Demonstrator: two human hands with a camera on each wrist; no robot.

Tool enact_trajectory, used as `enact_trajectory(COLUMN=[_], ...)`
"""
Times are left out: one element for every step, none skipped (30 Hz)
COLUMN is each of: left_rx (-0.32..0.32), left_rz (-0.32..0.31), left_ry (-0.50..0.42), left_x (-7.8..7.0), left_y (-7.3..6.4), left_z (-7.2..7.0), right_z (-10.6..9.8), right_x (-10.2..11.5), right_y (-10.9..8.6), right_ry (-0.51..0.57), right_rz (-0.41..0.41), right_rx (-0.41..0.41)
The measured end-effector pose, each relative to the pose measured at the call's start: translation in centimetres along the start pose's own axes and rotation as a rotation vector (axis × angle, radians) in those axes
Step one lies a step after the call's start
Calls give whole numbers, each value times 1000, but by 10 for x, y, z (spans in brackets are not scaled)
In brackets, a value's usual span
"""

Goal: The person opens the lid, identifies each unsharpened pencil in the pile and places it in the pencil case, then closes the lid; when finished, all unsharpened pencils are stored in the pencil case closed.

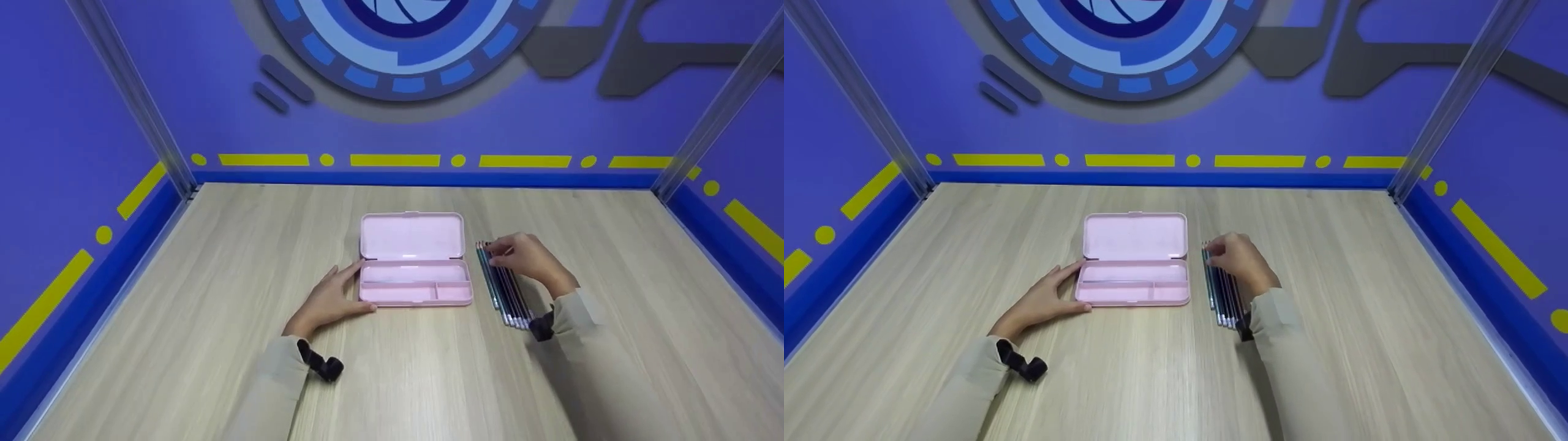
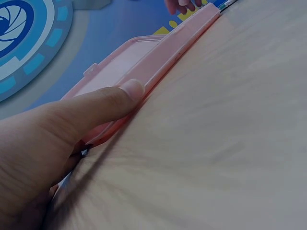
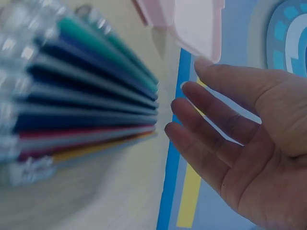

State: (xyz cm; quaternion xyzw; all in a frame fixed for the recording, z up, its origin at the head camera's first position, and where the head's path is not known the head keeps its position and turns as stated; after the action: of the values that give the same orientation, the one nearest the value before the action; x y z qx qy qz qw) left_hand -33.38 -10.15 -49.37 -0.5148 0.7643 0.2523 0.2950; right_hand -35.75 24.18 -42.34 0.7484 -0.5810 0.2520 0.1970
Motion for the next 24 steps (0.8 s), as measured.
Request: enact_trajectory(left_rx=[2,3,6,9,9,8,9,7,6,6,5,6,7,7,8,9,10,9,8,7,8,7,4,3], left_rz=[-8,-16,-23,-31,-36,-39,-45,-44,-44,-43,-38,-39,-38,-35,-34,-33,-32,-33,-34,-36,-38,-39,-37,-35], left_ry=[-3,-7,-10,-13,-16,-17,-18,-18,-20,-21,-20,-19,-17,-13,-13,-11,-9,-9,-9,-10,-12,-11,-8,-8], left_x=[1,1,2,2,3,3,3,3,3,3,3,2,2,3,3,3,3,3,3,3,2,2,2,1], left_y=[0,0,0,0,0,0,0,0,0,0,0,0,0,0,0,0,0,0,0,-1,-1,-1,-1,-1], left_z=[0,0,1,1,1,1,0,0,0,0,0,0,0,0,0,0,0,0,0,0,0,0,0,0], right_z=[-1,-2,-2,-3,-4,-4,-4,-4,-4,-4,-4,-4,-4,-4,-3,-3,-2,-2,-1,-1,-1,-1,-2,-2], right_x=[-3,-7,-9,-12,-15,-17,-19,-22,-25,-28,-30,-32,-34,-36,-38,-39,-40,-41,-42,-43,-44,-46,-47,-49], right_y=[-1,-3,-4,-5,-6,-7,-8,-8,-9,-10,-11,-12,-13,-14,-16,-17,-18,-19,-19,-20,-21,-21,-22,-22], right_ry=[-4,-7,-9,-8,-6,-6,-3,1,5,9,10,15,19,21,24,30,37,41,40,37,35,35,29,26], right_rz=[12,25,30,40,54,61,66,79,92,110,121,130,145,160,166,173,174,177,184,188,186,192,193,202], right_rx=[1,2,3,6,11,16,26,34,44,54,65,77,87,94,103,115,127,133,136,138,142,142,138,132])
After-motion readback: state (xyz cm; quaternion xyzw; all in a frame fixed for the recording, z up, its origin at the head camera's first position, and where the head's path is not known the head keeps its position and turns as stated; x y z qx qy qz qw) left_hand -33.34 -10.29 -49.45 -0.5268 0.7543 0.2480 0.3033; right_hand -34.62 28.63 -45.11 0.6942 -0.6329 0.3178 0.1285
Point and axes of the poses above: each hand's wrist, its own y-axis towards the middle knuckle, its own z-axis out of the palm, x = y × z, the point moved 7 cm from there along y, towards the middle knuckle, and after that the axes turned 1 degree about -x, right-handed, at the moved point
